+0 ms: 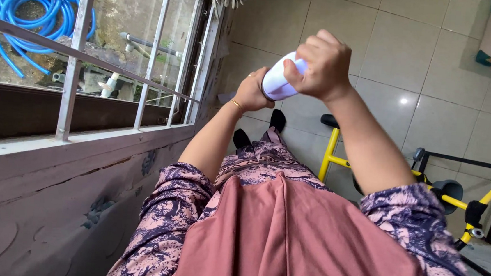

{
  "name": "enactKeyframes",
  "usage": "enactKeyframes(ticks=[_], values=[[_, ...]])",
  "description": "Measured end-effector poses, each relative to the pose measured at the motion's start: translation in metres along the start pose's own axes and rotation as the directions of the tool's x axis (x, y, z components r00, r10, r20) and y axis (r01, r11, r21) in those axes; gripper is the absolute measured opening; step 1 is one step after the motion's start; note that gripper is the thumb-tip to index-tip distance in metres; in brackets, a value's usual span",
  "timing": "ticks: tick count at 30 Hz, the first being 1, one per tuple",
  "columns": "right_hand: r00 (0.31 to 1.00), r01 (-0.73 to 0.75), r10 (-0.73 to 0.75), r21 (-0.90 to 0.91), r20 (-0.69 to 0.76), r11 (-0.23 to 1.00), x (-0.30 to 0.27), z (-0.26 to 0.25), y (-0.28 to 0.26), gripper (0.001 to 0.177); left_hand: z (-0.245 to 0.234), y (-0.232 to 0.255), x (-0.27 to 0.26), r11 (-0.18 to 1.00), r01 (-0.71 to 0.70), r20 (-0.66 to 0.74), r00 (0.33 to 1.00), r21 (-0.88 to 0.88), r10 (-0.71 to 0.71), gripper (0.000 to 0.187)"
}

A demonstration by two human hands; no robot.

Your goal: Vacuuming the floor with a stick vacuum.

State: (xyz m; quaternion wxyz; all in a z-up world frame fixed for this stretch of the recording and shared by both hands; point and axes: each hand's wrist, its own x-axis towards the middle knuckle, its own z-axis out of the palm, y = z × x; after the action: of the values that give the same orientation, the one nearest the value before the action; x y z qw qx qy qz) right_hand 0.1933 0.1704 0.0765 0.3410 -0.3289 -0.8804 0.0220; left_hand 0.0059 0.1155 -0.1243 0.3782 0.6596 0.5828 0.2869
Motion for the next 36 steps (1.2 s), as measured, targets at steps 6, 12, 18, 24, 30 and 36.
enactKeyframes(ticks=[6, 12, 18, 24, 30, 36], values=[[0.955, 0.279, -0.292, 0.182, 0.049, 0.943, 0.011, 0.000, 0.002, 0.035, -0.020, 0.004, 0.003, 0.998, 0.054, 0.105, 0.993, 0.044, -0.058, 0.091], [0.999, 0.008, -0.010, -0.062, -0.044, 0.998, -0.001, 0.020, -0.023, 0.035, 0.001, -0.012, -0.006, 0.999, 0.045, -0.067, 0.997, -0.009, -0.046, 0.092], [0.985, -0.136, 0.123, -0.111, -0.120, 0.984, -0.004, 0.024, -0.049, 0.033, -0.005, -0.011, -0.018, 1.000, 0.007, -0.085, 0.996, -0.014, -0.008, 0.083], [0.983, -0.177, 0.166, -0.168, -0.079, 0.970, -0.014, 0.013, -0.080, 0.034, 0.001, -0.022, -0.033, 0.999, -0.040, -0.093, 0.995, 0.018, 0.041, 0.076], [0.904, -0.200, 0.221, -0.096, 0.367, 0.975, -0.021, -0.018, -0.088, 0.048, -0.001, -0.016, -0.046, 0.958, -0.279, -0.034, 0.960, -0.068, 0.277, 0.090], [0.415, -0.295, 0.090, 0.041, 0.905, 0.955, -0.033, -0.048, -0.079, 0.054, 0.004, 0.000, -0.059, 0.973, -0.233, 0.207, 0.952, 0.008, 0.226, 0.090]])
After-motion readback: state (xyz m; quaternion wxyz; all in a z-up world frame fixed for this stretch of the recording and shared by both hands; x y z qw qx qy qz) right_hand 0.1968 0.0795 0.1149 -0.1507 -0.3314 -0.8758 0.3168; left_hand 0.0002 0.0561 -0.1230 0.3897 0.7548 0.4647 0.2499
